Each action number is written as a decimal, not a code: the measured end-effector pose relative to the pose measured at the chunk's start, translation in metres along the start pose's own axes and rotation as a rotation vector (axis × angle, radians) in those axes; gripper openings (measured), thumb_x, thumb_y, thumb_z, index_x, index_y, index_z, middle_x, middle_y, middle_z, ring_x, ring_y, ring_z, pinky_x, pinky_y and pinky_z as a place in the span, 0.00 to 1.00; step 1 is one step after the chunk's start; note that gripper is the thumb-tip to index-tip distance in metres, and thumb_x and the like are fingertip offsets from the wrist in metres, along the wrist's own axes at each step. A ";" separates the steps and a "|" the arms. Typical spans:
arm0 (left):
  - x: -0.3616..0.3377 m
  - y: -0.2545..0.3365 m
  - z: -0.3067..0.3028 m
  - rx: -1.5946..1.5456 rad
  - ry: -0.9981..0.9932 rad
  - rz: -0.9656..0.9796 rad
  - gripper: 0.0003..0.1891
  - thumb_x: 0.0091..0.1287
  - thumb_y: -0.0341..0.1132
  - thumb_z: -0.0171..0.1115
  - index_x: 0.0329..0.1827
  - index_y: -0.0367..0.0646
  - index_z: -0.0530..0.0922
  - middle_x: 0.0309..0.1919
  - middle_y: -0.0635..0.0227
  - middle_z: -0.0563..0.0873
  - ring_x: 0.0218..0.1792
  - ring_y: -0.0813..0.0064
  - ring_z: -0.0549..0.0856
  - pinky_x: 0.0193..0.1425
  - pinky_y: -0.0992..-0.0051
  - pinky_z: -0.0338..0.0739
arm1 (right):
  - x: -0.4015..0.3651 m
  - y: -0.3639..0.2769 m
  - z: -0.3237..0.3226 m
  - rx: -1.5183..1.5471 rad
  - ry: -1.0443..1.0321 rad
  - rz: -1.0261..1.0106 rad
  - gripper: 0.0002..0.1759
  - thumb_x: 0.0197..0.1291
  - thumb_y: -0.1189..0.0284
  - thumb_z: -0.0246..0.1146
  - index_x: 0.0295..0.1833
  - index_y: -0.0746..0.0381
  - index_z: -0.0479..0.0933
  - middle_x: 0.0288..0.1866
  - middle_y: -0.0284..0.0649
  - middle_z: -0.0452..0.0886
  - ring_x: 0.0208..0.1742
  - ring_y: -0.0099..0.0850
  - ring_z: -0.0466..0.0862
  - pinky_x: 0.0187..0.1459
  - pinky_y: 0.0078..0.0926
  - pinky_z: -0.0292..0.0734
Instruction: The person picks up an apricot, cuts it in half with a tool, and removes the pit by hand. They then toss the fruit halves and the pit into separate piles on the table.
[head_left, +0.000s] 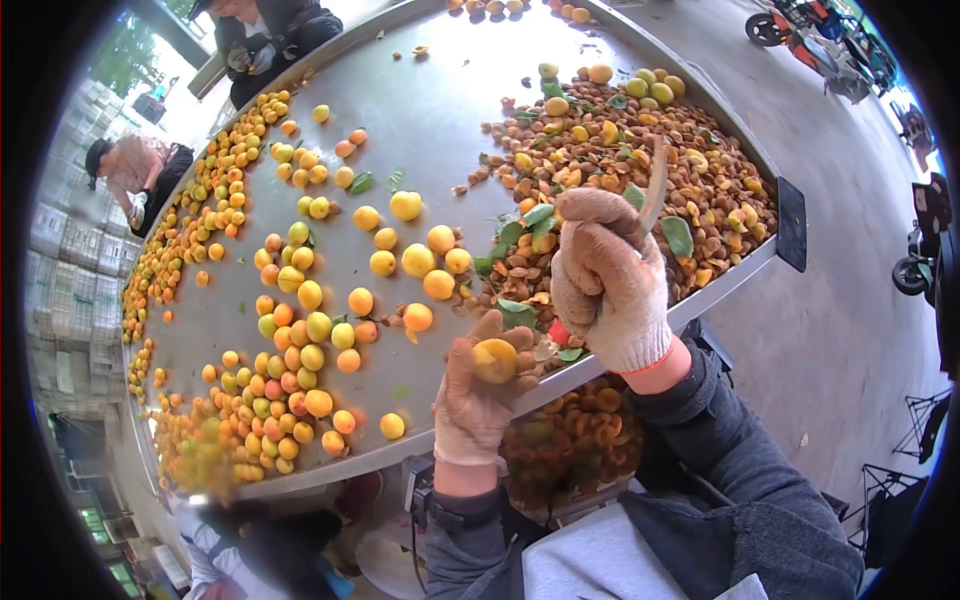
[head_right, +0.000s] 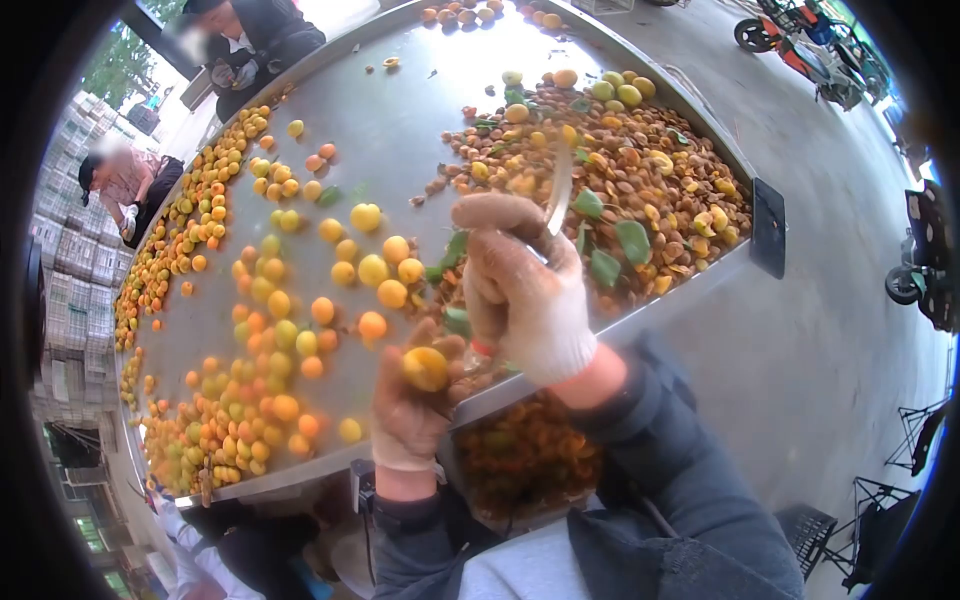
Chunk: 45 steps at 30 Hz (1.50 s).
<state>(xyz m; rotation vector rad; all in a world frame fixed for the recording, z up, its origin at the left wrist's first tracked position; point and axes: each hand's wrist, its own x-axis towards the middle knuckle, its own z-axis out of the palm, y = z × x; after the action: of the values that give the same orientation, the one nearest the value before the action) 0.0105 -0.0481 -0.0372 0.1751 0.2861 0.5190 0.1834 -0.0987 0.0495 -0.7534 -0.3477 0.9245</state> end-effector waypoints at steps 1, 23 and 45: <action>0.002 -0.005 0.004 0.066 0.073 0.001 0.30 0.73 0.55 0.54 0.68 0.43 0.69 0.55 0.49 0.80 0.48 0.56 0.85 0.46 0.64 0.86 | -0.001 -0.001 0.000 0.078 0.027 -0.038 0.12 0.66 0.78 0.52 0.52 0.68 0.76 0.16 0.30 0.66 0.11 0.21 0.65 0.12 0.20 0.56; 0.002 -0.026 0.024 0.304 -0.118 -0.104 0.34 0.70 0.63 0.51 0.61 0.39 0.71 0.36 0.59 0.83 0.28 0.67 0.84 0.25 0.77 0.80 | 0.004 0.007 -0.010 0.164 -0.183 0.224 0.09 0.64 0.79 0.57 0.48 0.63 0.78 0.16 0.28 0.62 0.12 0.19 0.60 0.13 0.18 0.52; 0.015 -0.034 -0.062 0.990 0.297 0.225 0.37 0.63 0.47 0.68 0.72 0.49 0.61 0.63 0.56 0.74 0.63 0.67 0.74 0.66 0.69 0.68 | -0.020 0.036 0.021 -1.007 -0.753 -0.160 0.16 0.50 0.84 0.63 0.46 0.60 0.79 0.36 0.41 0.82 0.39 0.37 0.84 0.47 0.29 0.78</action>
<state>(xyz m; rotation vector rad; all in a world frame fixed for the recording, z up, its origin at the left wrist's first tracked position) 0.0198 -0.0637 -0.1068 1.1063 0.8090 0.5907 0.1390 -0.0924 0.0388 -1.2345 -1.5910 0.8253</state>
